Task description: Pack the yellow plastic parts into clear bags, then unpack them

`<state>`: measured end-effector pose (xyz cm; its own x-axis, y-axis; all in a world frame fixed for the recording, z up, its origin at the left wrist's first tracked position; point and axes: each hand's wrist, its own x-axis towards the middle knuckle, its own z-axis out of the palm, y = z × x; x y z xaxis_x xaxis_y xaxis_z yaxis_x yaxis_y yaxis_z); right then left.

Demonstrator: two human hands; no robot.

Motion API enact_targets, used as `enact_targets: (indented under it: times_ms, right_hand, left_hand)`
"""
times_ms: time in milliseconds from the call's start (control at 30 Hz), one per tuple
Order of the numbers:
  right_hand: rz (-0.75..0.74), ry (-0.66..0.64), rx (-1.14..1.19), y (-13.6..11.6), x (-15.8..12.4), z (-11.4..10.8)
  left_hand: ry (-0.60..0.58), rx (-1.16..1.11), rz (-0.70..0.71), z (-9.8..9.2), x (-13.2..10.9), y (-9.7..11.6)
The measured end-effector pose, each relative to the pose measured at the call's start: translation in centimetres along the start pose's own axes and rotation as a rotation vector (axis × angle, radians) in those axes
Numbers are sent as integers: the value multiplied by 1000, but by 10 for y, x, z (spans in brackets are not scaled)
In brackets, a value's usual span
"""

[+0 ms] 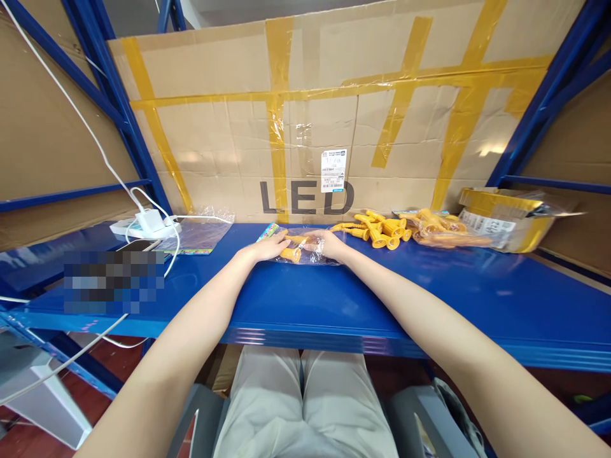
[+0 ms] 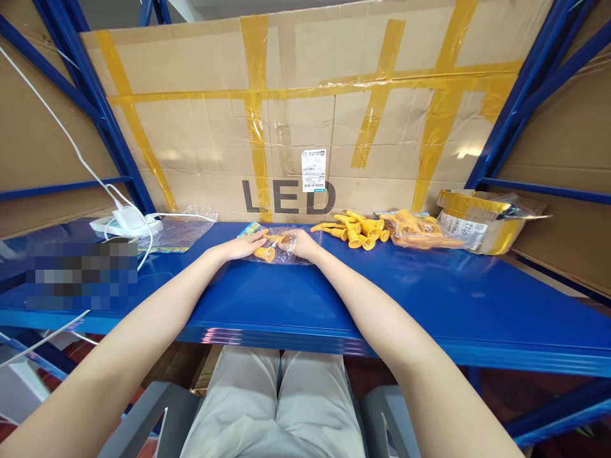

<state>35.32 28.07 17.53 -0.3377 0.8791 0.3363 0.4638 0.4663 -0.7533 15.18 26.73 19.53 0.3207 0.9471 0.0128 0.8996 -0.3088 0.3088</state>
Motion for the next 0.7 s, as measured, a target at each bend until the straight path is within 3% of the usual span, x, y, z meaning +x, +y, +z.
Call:
enact_targets:
  times_ms: [267,433,533,700]
  right_hand:
    - [139,0,182,-5,-3,-2]
    - [155,25,115,0,4,-10]
    - [178,131,20,8,12,-21]
    - [217,439,-211,25,13,-55]
  left_hand:
    - [-4,26,-31,-2,-1,0]
    - [-3,45,-43,-5,-1,-5]
    - [2,58,-76,-8,-2,-12]
    - [45,136,-108,-12,-1,-27]
